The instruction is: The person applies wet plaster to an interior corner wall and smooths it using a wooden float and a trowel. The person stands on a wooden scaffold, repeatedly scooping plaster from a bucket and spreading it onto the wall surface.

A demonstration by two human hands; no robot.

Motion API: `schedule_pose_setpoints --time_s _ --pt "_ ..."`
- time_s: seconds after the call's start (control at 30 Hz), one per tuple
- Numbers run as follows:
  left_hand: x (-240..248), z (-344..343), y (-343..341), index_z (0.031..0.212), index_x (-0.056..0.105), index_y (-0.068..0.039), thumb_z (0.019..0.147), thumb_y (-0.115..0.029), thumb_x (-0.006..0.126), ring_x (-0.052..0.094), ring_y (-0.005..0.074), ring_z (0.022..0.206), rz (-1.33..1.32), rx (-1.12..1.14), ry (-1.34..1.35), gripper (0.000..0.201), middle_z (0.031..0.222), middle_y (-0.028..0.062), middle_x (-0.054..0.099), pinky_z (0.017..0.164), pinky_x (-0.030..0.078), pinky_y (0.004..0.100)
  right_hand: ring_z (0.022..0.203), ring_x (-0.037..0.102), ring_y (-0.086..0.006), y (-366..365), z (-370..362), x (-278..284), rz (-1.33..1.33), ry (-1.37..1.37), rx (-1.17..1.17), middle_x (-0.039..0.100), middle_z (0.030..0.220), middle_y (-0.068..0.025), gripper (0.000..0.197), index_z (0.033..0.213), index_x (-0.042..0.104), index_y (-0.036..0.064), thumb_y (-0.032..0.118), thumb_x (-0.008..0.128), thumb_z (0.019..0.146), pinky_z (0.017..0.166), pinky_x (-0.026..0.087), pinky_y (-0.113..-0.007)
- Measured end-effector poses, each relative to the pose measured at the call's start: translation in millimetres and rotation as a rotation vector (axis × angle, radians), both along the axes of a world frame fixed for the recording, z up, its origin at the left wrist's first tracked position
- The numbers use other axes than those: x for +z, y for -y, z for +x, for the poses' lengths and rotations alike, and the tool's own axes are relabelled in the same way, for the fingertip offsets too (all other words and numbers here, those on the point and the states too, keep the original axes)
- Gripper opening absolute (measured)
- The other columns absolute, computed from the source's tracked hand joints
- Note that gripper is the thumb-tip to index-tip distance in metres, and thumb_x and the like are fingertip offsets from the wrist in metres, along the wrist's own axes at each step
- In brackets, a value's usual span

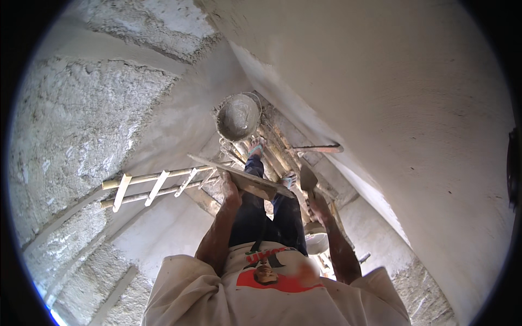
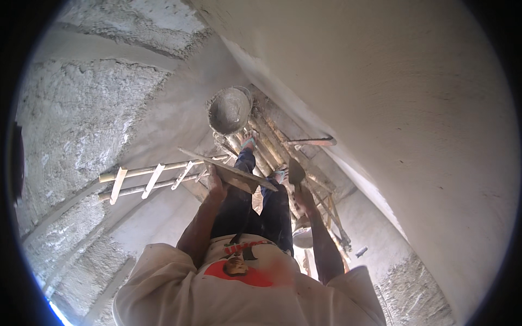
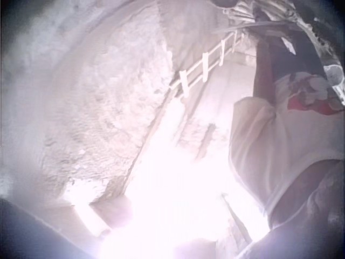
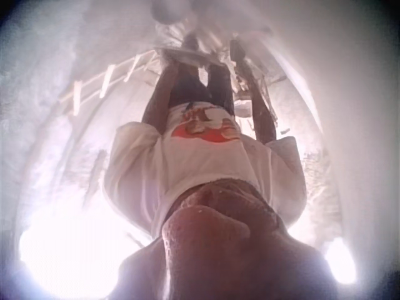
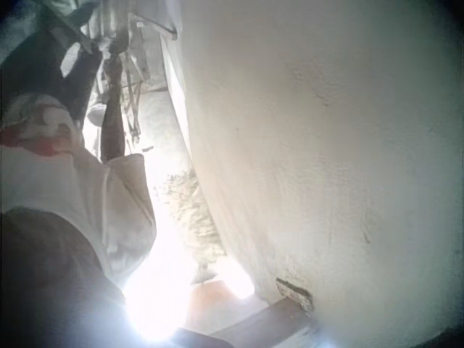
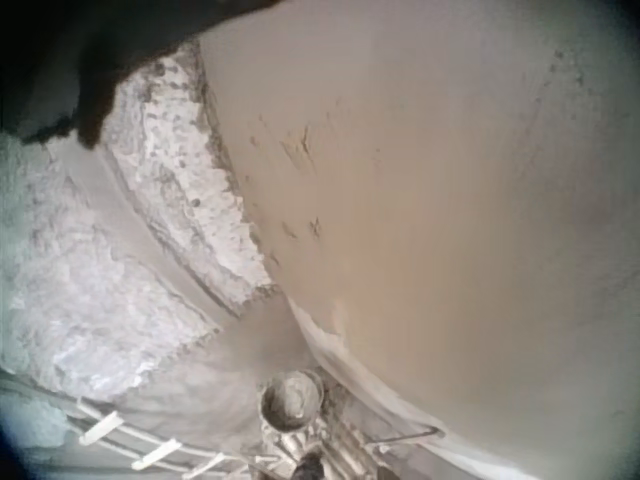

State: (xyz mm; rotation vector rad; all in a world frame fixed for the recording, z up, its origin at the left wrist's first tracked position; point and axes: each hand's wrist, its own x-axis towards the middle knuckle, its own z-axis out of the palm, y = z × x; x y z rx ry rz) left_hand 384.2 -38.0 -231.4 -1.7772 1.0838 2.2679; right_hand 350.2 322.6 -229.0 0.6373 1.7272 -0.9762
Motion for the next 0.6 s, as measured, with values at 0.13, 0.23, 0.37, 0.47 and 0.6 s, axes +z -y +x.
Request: schedule_pose_setpoints --time_s 0.13,0.23,0.37,0.47,0.6 --pt "-13 14 24 0.155 0.027 0.006 0.093 -0.035 0.079 0.059 0.045 0.122 -0.322 -0.213 -0.215 0.09 0.134 0.028 0.056 0.106 0.048 0.058 0.077 0.072 -0.0329 63 -68 -93 0.042 -1.002 0.679 0.068 0.09 -0.02 0.031 0.114 0.063 0.0039 0.031 0.053 0.104 0.059 0.058 -0.043" --pt "-25 12 38 0.154 0.027 0.008 0.091 -0.031 0.08 0.057 0.047 0.126 -0.538 -0.609 -0.404 0.091 0.135 0.0305 0.056 0.107 0.048 0.0581 0.09 0.072 -0.0365 131 -135 -88 -0.077 -0.593 0.611 0.068 0.1 -0.0249 0.034 0.127 0.06 0.0033 0.019 0.06 0.097 0.067 0.061 -0.043" --pt "-4 16 77 0.151 0.035 0.001 0.103 -0.049 0.06 0.061 0.0396 0.126 0.093 -0.059 -0.189 0.073 0.14 0.0227 0.057 0.103 0.053 0.0538 0.09 0.073 -0.0344 207 -150 -26 -0.272 -0.134 0.146 0.07 0.101 -0.0211 0.043 0.134 0.06 0.0046 0.019 0.066 0.094 0.076 0.06 -0.047" --pt "-5 -36 72 0.145 0.043 -0.005 0.106 -0.061 0.042 0.063 0.0327 0.124 0.188 -0.188 -0.037 0.068 0.141 0.015 0.058 0.103 0.056 0.0477 0.098 0.072 -0.0318 161 -114 -40 -0.223 -0.278 0.044 0.071 0.105 -0.0204 0.052 0.137 0.061 0.0061 0.025 0.072 0.09 0.085 0.057 -0.048" --pt "-5 -74 66 0.141 0.051 -0.007 0.105 -0.06 0.046 0.064 0.0332 0.123 0.184 -0.563 -0.112 0.065 0.135 0.0135 0.063 0.105 0.056 0.0501 0.118 0.066 -0.0354 75 38 -81 0.152 -0.44 0.14 0.066 0.122 -0.0291 0.07 0.144 0.056 0.0052 0.036 0.079 0.086 0.101 0.052 -0.046"
